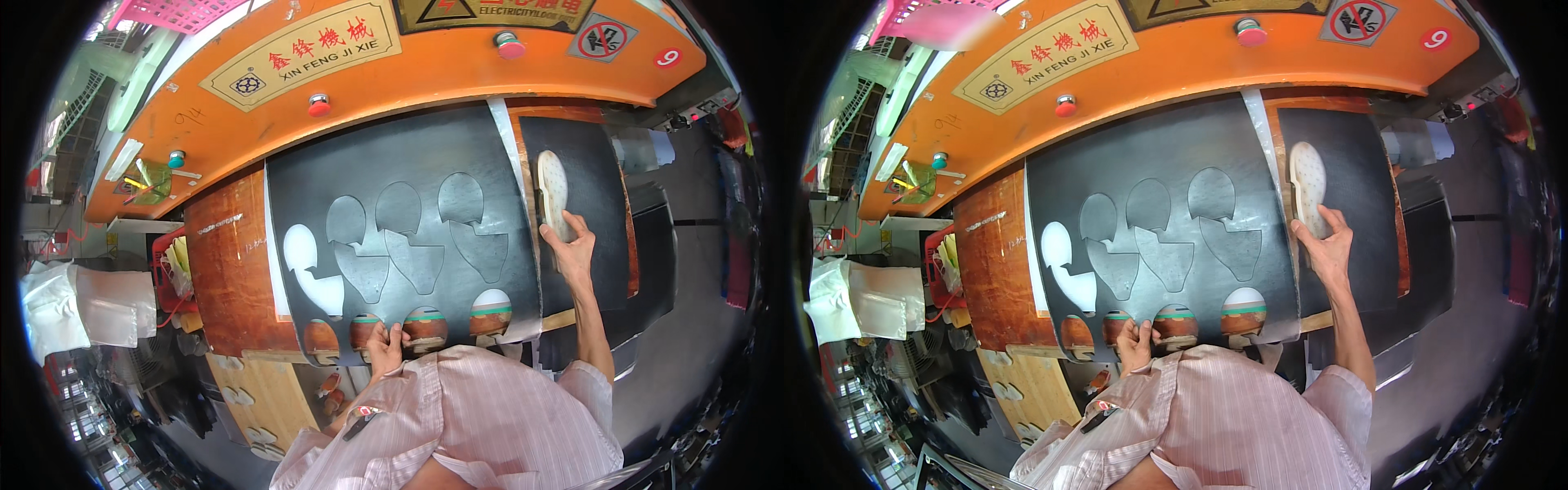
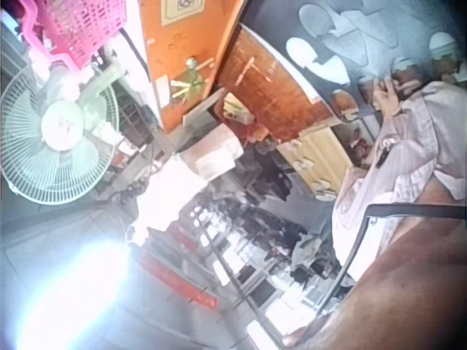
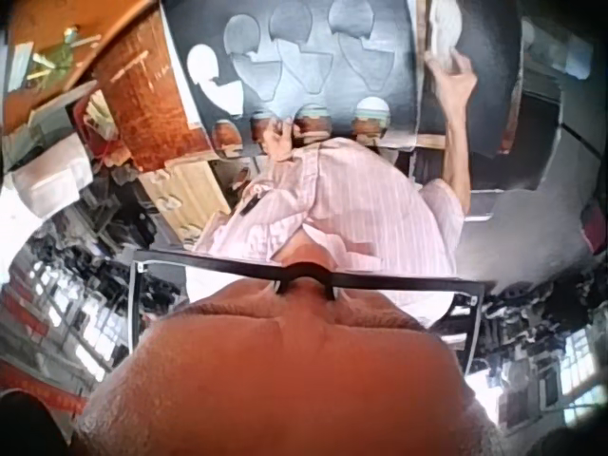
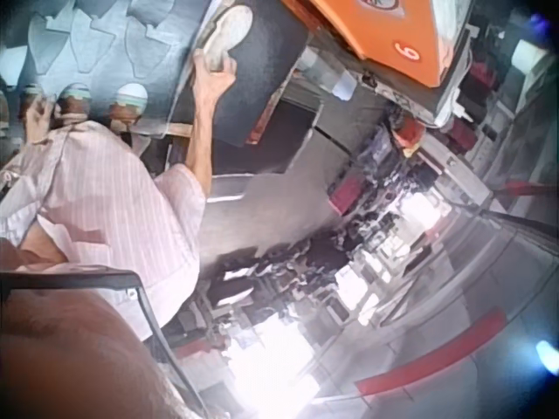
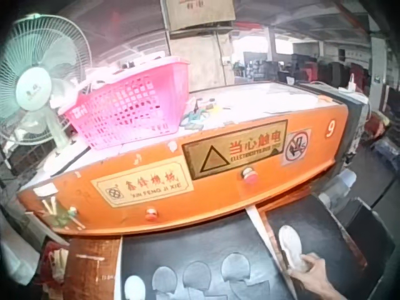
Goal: The person places white shoe insole pieces onto a black sheet on a conveyor machine, then presses them with a wooden stick. They repeatedly feed the sheet through the machine, aligning and pressing multiple insoles in sequence. The person also handles black material sheets and stacks them nearby.
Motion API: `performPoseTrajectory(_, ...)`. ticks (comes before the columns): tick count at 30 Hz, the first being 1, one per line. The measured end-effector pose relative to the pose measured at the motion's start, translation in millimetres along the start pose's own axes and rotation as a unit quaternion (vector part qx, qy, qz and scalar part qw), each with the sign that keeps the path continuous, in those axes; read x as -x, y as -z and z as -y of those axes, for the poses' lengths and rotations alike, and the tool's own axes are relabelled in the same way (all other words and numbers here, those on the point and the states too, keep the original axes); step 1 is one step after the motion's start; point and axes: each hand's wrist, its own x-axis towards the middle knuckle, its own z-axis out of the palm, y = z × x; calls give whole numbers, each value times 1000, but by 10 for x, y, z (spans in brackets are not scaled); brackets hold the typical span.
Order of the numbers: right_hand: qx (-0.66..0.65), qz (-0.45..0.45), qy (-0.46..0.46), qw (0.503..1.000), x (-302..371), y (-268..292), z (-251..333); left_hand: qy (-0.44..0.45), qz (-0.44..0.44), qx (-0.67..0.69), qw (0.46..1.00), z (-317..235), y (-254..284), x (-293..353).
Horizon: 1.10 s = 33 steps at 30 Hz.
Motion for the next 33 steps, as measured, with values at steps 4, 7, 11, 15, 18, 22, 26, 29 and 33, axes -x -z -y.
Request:
performPoseTrajectory(4, 268, -66, 64, 959, 31, 213, -416, 0, 16, -27, 1000, 99, 145, 239)
performPoseTrajectory(7, 413, -49, 149, 897, 230, 301, -622, 44, 10, -5, 999, 239, 268, 505)
performPoseTrajectory(11, 362, -114, 145, 914, 713, 268, -590, -36, -3, -395, 918, 55, 572, 595)
performPoseTrajectory(15, -104, 93, -367, 920, 1108, 121, -548, -210, -30, -432, 877, -634, 608, 141)
performPoseTrajectory(18, -183, 116, -311, 925, 1166, 57, -593, -363, 93, -430, 821, -942, -18, -481)
performPoseTrajectory(22, -72, 88, -215, 970, 1480, 104, -553, -431, 314, -459, 711, -991, -896, -884)
performPoseTrajectory(26, -166, 239, -295, 910, 1603, 249, -517, -390, 459, -481, 637, -916, -1121, -884)
performPoseTrajectory(29, -259, 387, -284, 838, 1336, 220, -637, -382, 495, -495, 603, -854, -1105, -869)
performPoseTrajectory(33, -414, 412, -382, 716, 1188, -32, -825, -401, 482, -519, 581, -803, -1113, -863)
